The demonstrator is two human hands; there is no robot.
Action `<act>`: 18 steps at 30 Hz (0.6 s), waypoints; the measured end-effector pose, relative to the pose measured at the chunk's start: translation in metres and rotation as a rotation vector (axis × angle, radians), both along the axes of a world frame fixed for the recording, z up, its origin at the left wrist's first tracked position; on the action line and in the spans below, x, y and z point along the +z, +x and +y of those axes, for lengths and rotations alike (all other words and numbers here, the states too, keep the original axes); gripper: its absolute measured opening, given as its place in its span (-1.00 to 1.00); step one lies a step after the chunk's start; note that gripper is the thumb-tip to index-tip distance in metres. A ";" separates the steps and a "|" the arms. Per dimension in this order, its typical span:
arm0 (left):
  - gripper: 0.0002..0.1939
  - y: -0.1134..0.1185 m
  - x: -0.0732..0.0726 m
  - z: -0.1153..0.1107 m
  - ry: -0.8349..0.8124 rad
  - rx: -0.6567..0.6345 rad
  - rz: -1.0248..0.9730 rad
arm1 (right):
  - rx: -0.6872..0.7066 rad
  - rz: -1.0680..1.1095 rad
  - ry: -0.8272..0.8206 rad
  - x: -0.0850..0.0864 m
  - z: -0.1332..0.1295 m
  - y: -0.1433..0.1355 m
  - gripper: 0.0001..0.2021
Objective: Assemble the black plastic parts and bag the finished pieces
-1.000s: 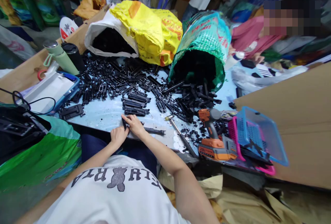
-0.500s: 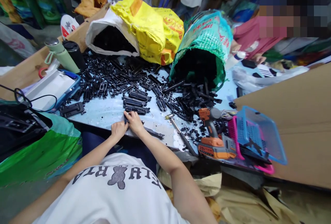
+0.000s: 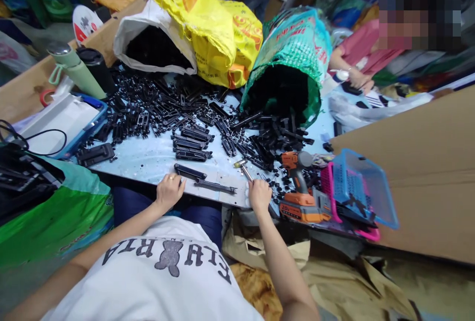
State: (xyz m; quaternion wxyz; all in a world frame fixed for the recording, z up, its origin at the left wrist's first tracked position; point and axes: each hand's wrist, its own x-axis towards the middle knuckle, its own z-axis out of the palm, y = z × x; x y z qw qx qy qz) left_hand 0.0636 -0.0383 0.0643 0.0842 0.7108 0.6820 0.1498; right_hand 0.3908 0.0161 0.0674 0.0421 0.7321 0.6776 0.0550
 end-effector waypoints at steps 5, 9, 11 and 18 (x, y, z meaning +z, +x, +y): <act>-0.48 -0.002 -0.005 0.006 0.177 -0.408 0.003 | 0.061 0.260 -0.058 0.049 0.008 -0.066 -0.70; -0.42 -0.001 -0.011 0.008 0.132 -0.400 -0.011 | 0.303 0.545 -0.025 0.090 -0.003 -0.140 -0.65; -0.41 -0.001 -0.013 0.007 0.116 -0.407 -0.027 | 0.372 0.547 -0.069 0.092 -0.013 -0.167 -0.63; -0.48 -0.004 -0.007 0.011 0.111 -0.428 -0.031 | 0.370 0.406 -0.191 0.081 -0.023 -0.155 -0.66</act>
